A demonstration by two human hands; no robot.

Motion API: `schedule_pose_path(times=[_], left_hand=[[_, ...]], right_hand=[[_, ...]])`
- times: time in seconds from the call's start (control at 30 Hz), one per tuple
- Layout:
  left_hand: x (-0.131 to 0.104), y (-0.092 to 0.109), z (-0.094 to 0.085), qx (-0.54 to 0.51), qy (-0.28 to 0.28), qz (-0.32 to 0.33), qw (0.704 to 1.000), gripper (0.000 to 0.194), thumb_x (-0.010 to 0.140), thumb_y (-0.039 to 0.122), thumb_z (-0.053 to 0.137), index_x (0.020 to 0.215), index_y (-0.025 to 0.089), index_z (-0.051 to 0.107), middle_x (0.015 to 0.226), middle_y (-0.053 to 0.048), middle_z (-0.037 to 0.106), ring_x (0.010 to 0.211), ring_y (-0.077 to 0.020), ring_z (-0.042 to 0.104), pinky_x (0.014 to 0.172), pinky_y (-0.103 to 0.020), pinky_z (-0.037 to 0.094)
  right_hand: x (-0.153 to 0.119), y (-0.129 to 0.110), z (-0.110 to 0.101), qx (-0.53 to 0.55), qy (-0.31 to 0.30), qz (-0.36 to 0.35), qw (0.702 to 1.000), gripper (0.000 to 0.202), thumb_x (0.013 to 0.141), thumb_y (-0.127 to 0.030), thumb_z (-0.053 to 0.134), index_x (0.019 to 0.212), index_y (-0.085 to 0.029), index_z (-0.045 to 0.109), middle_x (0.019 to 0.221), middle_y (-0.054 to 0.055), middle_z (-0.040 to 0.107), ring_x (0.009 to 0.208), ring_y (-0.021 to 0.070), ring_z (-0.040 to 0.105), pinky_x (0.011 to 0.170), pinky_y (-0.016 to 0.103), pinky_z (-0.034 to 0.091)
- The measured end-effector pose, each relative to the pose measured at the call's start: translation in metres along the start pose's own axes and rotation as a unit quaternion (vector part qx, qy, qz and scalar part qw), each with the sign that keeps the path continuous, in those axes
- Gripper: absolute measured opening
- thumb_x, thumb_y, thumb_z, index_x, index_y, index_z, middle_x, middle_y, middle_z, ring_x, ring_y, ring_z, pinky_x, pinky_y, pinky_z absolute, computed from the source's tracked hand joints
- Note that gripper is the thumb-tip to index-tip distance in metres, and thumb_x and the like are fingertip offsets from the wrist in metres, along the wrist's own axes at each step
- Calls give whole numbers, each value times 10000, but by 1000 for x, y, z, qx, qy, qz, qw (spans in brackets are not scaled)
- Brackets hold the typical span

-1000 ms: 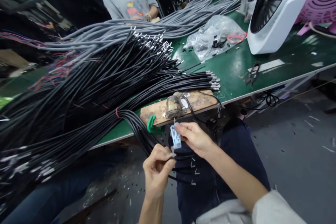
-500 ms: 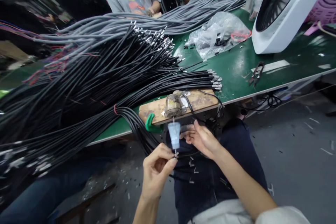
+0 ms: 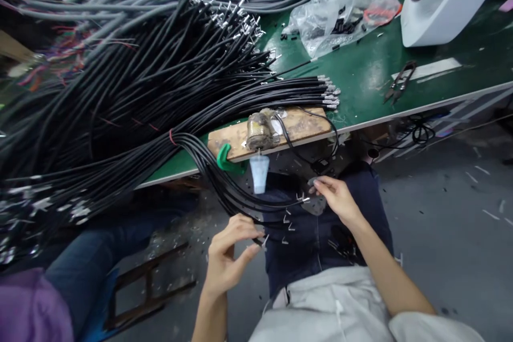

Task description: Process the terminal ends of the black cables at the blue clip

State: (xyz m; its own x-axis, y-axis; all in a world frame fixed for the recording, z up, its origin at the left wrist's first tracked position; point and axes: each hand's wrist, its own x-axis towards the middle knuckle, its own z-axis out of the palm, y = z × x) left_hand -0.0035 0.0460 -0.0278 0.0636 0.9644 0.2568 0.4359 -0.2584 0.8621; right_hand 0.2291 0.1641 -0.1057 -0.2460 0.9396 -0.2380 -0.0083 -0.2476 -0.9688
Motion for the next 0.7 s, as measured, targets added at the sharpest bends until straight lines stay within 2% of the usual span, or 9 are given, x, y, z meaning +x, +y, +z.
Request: schedule_pose_path(times=[0.2, 0.3, 0.33, 0.43, 0.53, 0.63, 0.7], left_hand=[[-15, 3, 12, 78, -22, -16, 997, 77, 794, 173, 660, 858, 195, 699, 799, -65, 683, 825, -234, 607, 838, -434, 426], [-10, 5, 11, 87, -3, -13, 996, 121, 825, 130, 607, 872, 194, 698, 877, -83, 684, 883, -235, 614, 821, -402, 469], [-6, 6, 8, 94, 15, -12, 995, 137, 833, 116, 593, 875, 195, 697, 891, -83, 682, 885, -229, 618, 797, -377, 485], [11, 9, -8, 139, 86, -3, 987, 160, 840, 95, 585, 880, 204, 694, 905, -69, 678, 863, -206, 633, 750, -324, 504], [32, 12, -32, 194, 150, 13, 969, 149, 839, 111, 596, 879, 213, 697, 914, -57, 681, 861, -200, 640, 761, -317, 506], [63, 15, -56, 240, 194, 42, 950, 121, 837, 138, 606, 871, 208, 697, 910, -52, 687, 867, -202, 641, 801, -337, 503], [94, 15, -70, 275, 206, 58, 937, 110, 840, 154, 605, 881, 205, 693, 921, -51, 686, 877, -203, 641, 828, -349, 498]], right_hand=[[-9, 5, -1, -55, 1, -36, 998, 269, 827, -402, 633, 890, -150, 702, 818, 77, 723, 771, 212, 657, 728, 341, 512], [-21, -7, 4, -117, -23, -99, 988, 200, 848, -335, 627, 898, -161, 711, 883, 84, 707, 836, 226, 643, 777, 364, 508], [-24, -12, 6, -160, -43, -144, 976, 180, 870, -309, 603, 905, -167, 708, 889, 83, 700, 852, 225, 636, 785, 368, 509], [-31, -26, 13, -273, -53, -259, 925, 146, 891, -253, 587, 959, -189, 699, 975, 98, 679, 958, 250, 601, 845, 421, 504], [-35, -39, 15, -347, -30, -311, 884, 130, 894, -222, 582, 948, -200, 698, 1001, 108, 653, 955, 261, 587, 822, 450, 508], [-35, -56, 10, -354, -8, -345, 869, 115, 899, -172, 560, 909, -189, 674, 872, 85, 641, 822, 228, 596, 747, 415, 514], [-32, -72, 3, -334, 14, -385, 860, 111, 883, -123, 570, 932, -189, 644, 828, 66, 641, 776, 209, 593, 754, 406, 504]])
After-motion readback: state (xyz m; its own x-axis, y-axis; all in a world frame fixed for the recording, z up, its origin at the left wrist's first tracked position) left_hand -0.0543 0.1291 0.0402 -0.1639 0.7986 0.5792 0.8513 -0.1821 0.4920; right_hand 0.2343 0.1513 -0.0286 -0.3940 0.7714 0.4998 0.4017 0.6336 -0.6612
